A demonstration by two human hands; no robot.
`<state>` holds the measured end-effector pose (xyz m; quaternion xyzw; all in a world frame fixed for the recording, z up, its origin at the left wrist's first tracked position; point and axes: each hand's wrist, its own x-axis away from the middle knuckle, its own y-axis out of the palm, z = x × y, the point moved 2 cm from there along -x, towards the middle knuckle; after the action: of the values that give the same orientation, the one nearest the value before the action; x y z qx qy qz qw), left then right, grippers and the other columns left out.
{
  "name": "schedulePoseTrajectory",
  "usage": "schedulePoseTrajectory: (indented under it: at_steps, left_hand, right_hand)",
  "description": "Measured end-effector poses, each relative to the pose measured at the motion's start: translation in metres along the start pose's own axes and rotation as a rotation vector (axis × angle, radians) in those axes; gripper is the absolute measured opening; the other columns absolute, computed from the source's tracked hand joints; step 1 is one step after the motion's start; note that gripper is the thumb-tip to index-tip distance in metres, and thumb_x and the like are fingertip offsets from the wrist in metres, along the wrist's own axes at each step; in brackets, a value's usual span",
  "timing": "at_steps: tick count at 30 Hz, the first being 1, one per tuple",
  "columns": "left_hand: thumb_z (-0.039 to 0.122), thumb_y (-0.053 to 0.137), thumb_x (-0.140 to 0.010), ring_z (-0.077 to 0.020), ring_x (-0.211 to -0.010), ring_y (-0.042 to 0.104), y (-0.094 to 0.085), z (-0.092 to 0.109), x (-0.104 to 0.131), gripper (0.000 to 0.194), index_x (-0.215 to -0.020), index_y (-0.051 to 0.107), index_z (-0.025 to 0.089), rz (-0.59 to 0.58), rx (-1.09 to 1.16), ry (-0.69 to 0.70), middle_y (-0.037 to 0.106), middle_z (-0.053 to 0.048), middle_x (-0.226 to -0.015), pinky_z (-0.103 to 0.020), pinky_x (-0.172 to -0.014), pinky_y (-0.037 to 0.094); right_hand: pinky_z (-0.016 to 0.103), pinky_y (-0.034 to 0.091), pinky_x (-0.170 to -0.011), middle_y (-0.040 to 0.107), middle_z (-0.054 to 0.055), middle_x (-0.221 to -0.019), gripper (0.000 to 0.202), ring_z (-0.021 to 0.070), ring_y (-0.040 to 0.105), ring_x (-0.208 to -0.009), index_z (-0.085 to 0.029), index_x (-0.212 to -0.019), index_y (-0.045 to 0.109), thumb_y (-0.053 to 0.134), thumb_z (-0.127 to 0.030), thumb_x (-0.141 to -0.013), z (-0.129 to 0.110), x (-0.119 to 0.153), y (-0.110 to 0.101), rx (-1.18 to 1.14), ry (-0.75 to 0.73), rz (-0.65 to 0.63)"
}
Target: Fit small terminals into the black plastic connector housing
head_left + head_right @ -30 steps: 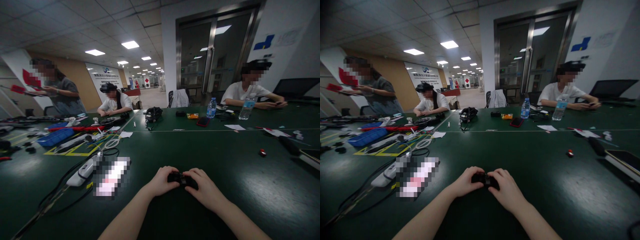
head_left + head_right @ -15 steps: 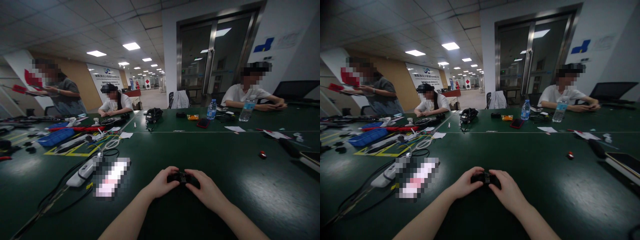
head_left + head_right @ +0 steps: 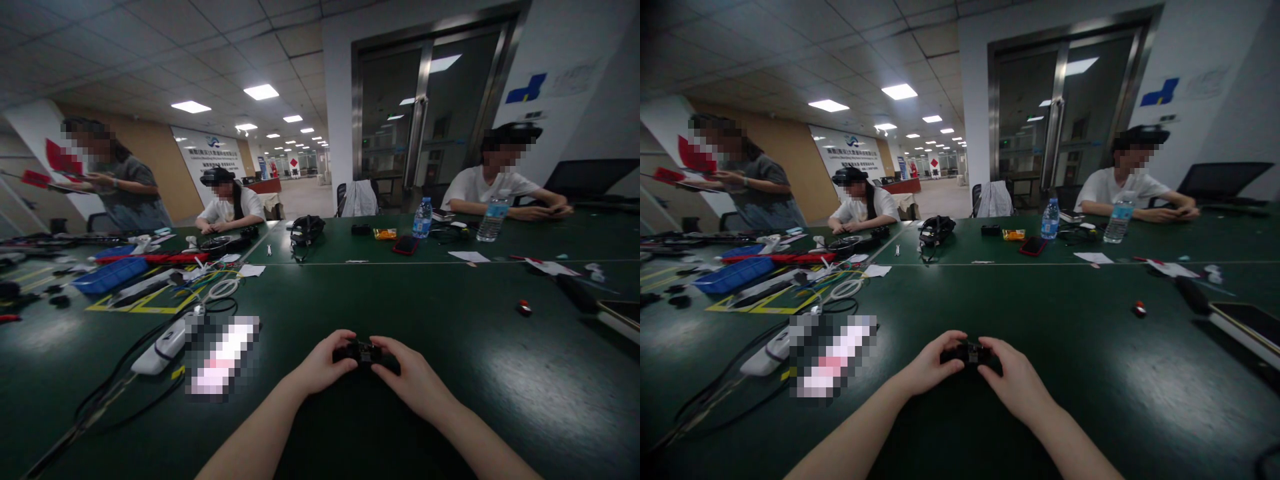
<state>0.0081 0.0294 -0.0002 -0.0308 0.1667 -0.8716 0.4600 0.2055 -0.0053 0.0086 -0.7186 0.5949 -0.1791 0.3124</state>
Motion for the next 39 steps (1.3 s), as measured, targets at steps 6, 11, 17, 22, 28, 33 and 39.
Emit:
schedulePoseTrajectory:
  at_steps: [6,11,17,22,28,33,39]
  left_hand:
    - [0.012,0.067,-0.073,-0.0216,-0.103,0.054,-0.002,-0.002,0.001,0.066,-0.130,0.036,0.023,0.001,-0.008,-0.050,0.057,-0.006,-0.107,-0.040,-0.093,0.040]
    - [0.012,0.069,-0.071,-0.0212,-0.102,0.054,-0.002,0.000,-0.001,0.052,-0.117,0.048,0.021,0.024,-0.042,-0.023,0.058,-0.005,-0.107,-0.037,-0.090,0.042]
    - [0.010,0.069,-0.070,-0.0214,-0.101,0.055,-0.001,0.004,-0.001,0.045,-0.109,0.050,0.020,0.030,0.013,0.003,0.059,-0.005,-0.106,-0.036,-0.088,0.042]
    - [0.011,0.067,-0.073,-0.0208,-0.098,0.057,0.004,0.004,-0.002,0.043,-0.109,0.045,0.019,0.043,0.155,0.041,0.060,-0.005,-0.103,-0.036,-0.087,0.042]
    - [0.012,0.067,-0.073,-0.0210,-0.098,0.057,0.008,0.000,-0.003,0.055,-0.120,0.038,0.021,0.014,0.274,0.019,0.059,-0.006,-0.105,-0.035,-0.084,0.043]
    - [0.014,0.069,-0.072,-0.0209,-0.097,0.057,0.007,0.000,-0.004,0.051,-0.116,0.044,0.019,-0.010,0.297,0.001,0.060,-0.007,-0.104,-0.036,-0.084,0.043]
    - [0.019,0.074,-0.068,-0.0197,-0.091,0.059,0.007,-0.002,-0.006,0.047,-0.107,0.049,0.018,-0.004,0.349,-0.013,0.061,-0.005,-0.098,-0.033,-0.079,0.044]
  right_hand:
    - [0.036,0.043,-0.095,0.058,0.002,-0.120,0.045,0.0201,0.054,-0.111,-0.026,-0.122,0.050,0.059,-0.027,-0.079,0.001,0.001,0.001,-0.028,-0.018,0.007]
    - [0.037,0.043,-0.095,0.059,0.002,-0.117,0.041,0.0202,0.054,-0.110,-0.025,-0.120,0.052,0.058,-0.026,-0.079,-0.005,0.001,-0.001,-0.021,-0.031,0.004]
    - [0.038,0.043,-0.096,0.060,0.001,-0.116,0.037,0.0201,0.054,-0.109,-0.026,-0.118,0.052,0.056,-0.027,-0.081,-0.008,0.002,-0.002,-0.035,-0.049,0.015]
    - [0.039,0.042,-0.098,0.060,0.001,-0.116,0.034,0.0201,0.054,-0.110,-0.027,-0.116,0.053,0.055,-0.027,-0.082,-0.010,0.002,-0.005,-0.055,-0.069,0.045]
    - [0.039,0.043,-0.096,0.061,0.003,-0.114,0.032,0.0214,0.055,-0.108,-0.025,-0.113,0.055,0.055,-0.027,-0.081,-0.013,0.002,-0.005,-0.070,-0.103,0.078]
    - [0.039,0.041,-0.098,0.059,0.003,-0.116,0.033,0.0208,0.054,-0.110,-0.025,-0.114,0.055,0.054,-0.027,-0.082,-0.013,0.002,-0.005,-0.058,-0.103,0.074]
    - [0.039,0.040,-0.099,0.056,0.003,-0.121,0.036,0.0203,0.051,-0.114,-0.026,-0.118,0.052,0.055,-0.030,-0.082,-0.011,0.003,-0.006,-0.046,-0.105,0.059]
